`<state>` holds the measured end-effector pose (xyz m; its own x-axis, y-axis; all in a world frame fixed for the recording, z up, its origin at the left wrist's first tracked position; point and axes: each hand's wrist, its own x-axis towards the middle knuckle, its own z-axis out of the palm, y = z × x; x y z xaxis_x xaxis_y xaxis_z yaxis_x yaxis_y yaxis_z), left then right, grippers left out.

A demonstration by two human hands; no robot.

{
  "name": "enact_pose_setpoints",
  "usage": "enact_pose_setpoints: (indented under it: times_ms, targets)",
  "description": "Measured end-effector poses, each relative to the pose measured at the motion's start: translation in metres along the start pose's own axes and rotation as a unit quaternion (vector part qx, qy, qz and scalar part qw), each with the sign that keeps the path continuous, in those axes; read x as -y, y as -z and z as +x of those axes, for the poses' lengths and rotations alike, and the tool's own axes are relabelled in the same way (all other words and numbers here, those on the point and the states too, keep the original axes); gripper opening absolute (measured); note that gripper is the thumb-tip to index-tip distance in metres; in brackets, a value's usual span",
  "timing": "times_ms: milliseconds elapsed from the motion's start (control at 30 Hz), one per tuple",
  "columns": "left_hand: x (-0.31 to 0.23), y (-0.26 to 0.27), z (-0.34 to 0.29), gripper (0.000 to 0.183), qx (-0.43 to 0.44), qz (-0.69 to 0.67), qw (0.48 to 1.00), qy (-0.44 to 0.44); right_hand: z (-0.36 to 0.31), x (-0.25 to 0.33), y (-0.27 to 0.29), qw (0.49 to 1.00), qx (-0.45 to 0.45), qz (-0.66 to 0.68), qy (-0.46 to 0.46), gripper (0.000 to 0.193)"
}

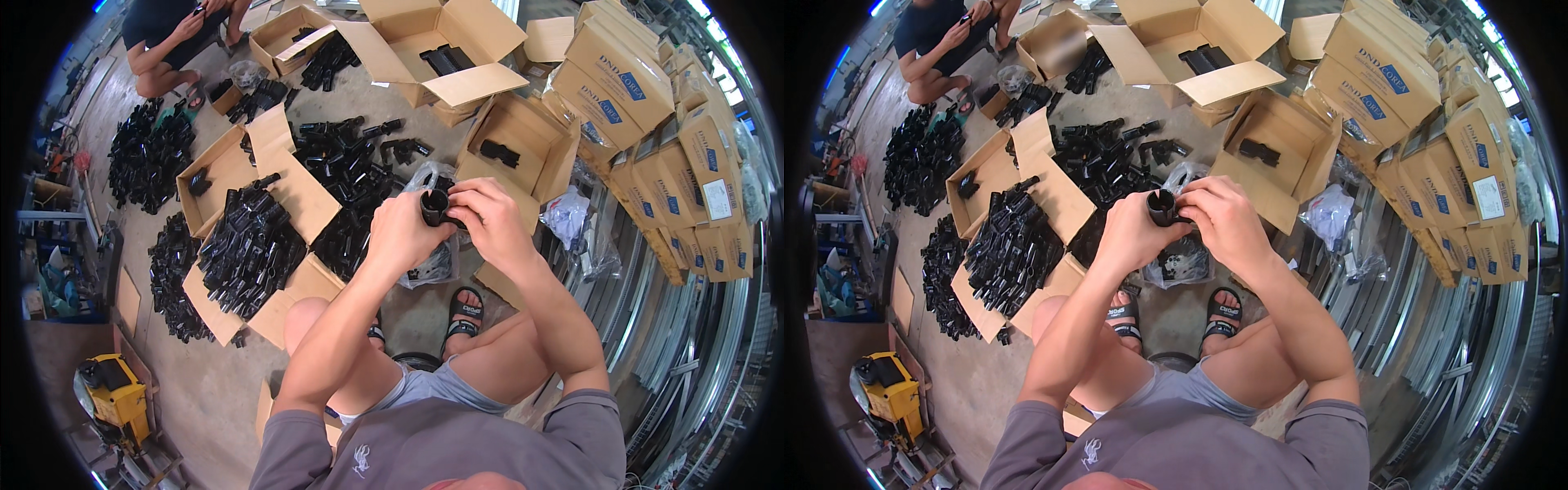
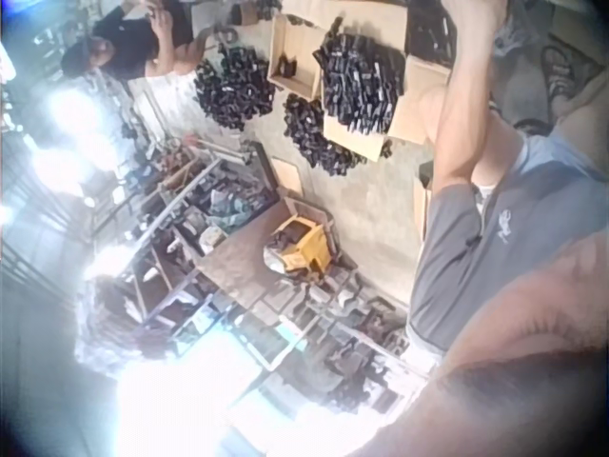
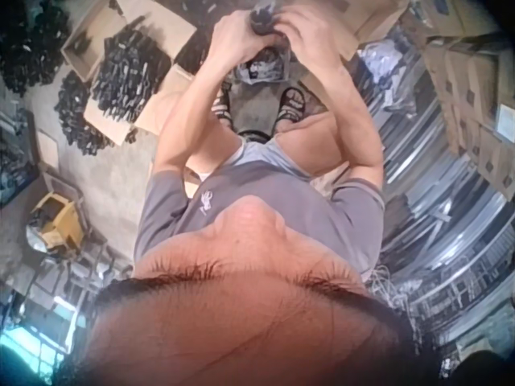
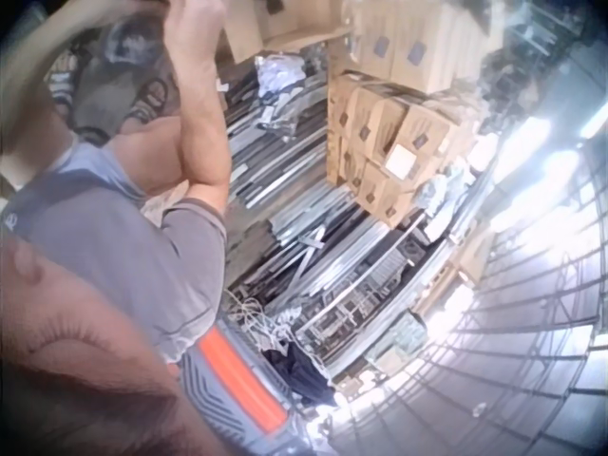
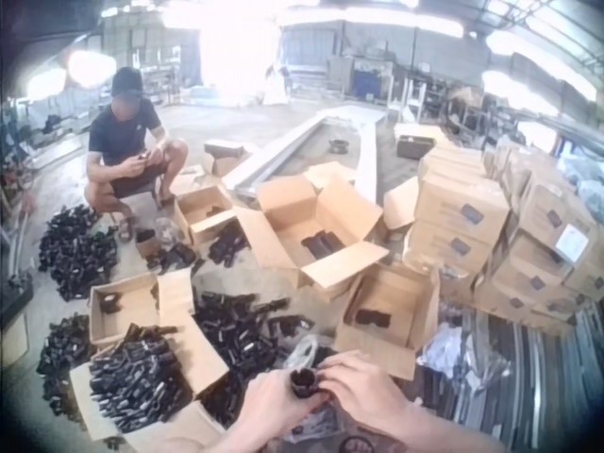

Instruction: The person handles black plastic components on the floor, picking them up, rotating them, and placing them into cardboard boxes.

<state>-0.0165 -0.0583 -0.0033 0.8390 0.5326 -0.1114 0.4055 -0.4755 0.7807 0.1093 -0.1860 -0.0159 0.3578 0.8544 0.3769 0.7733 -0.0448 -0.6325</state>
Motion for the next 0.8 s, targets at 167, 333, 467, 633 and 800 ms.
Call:
enact_pose_setpoints:
  times_ms: [167,333,467,633,800]
  targets:
    - [0.002,-0.001,0.000,0.033,-0.002,-0.011,1.000,0.006,0.000,0.003,0.000,1.000,0.012,0.009,-0.020,0.012]
    - [0.007,-0.005,0.000,0.032,-0.002,-0.006,1.000,0.001,0.000,0.005,0.002,0.999,0.025,0.002,-0.025,0.013]
    - [0.005,-0.003,-0.002,0.032,0.003,0.003,1.000,0.011,0.000,0.009,0.001,0.999,0.032,-0.014,-0.035,0.014]
    - [0.004,0.000,-0.004,0.031,0.001,-0.003,1.000,0.002,-0.004,0.007,0.000,1.000,0.012,0.015,-0.009,0.017]
    - [0.005,-0.005,-0.003,0.030,0.003,0.010,1.000,-0.003,-0.003,0.002,0.002,0.999,0.029,0.028,-0.034,0.018]
